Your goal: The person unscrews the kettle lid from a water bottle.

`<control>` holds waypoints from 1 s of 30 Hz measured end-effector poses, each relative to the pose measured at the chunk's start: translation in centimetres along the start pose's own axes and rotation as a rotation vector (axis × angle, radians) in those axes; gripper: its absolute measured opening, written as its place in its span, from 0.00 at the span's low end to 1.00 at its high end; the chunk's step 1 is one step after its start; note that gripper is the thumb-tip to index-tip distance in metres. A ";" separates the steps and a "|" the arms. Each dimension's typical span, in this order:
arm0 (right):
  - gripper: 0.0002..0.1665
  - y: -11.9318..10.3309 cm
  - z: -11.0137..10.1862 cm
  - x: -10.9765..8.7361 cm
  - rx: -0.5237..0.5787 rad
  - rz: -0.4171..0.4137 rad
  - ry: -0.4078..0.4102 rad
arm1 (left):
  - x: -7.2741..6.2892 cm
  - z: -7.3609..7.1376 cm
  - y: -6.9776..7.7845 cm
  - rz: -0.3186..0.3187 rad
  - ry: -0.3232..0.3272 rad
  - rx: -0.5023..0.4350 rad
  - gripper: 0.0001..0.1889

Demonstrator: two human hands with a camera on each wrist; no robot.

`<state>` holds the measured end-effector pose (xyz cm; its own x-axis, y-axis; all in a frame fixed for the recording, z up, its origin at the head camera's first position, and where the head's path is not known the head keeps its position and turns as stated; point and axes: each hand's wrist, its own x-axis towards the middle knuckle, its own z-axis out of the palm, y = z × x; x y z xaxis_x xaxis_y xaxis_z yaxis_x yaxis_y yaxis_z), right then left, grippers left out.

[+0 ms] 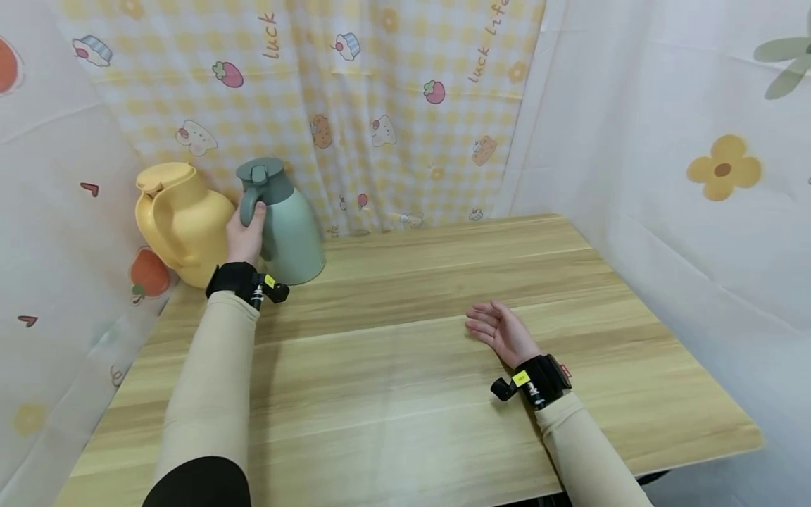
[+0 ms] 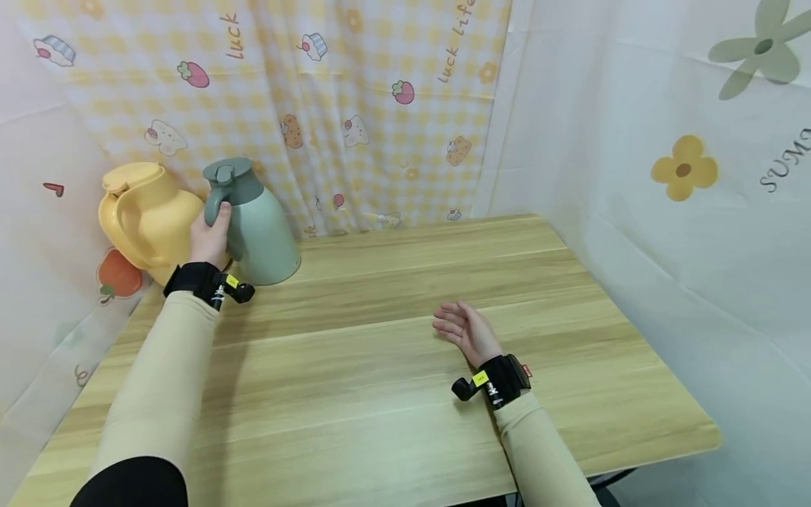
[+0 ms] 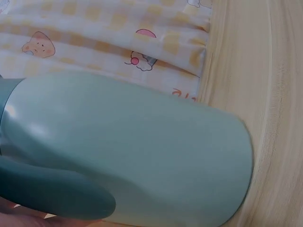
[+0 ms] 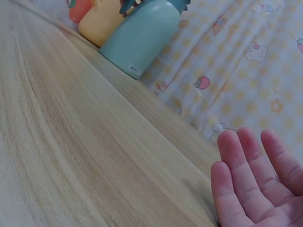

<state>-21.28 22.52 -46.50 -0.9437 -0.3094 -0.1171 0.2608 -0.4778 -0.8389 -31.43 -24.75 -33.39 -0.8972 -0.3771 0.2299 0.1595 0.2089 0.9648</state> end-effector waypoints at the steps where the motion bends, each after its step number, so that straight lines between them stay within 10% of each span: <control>1: 0.22 0.1 0.1 0.0 0.001 0.001 -0.003 | -0.2 -0.1 -0.1 -0.013 0.004 -0.020 0.30; 30: 0.23 0.6 -0.2 0.6 0.013 -0.011 -0.012 | -7.2 5.0 1.8 0.043 -0.290 -0.183 0.15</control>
<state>-21.71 22.24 -47.14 -0.9440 -0.3139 -0.1013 0.2529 -0.4917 -0.8332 -26.73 -17.18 -33.97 -0.9635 -0.0941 0.2508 0.2476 0.0439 0.9679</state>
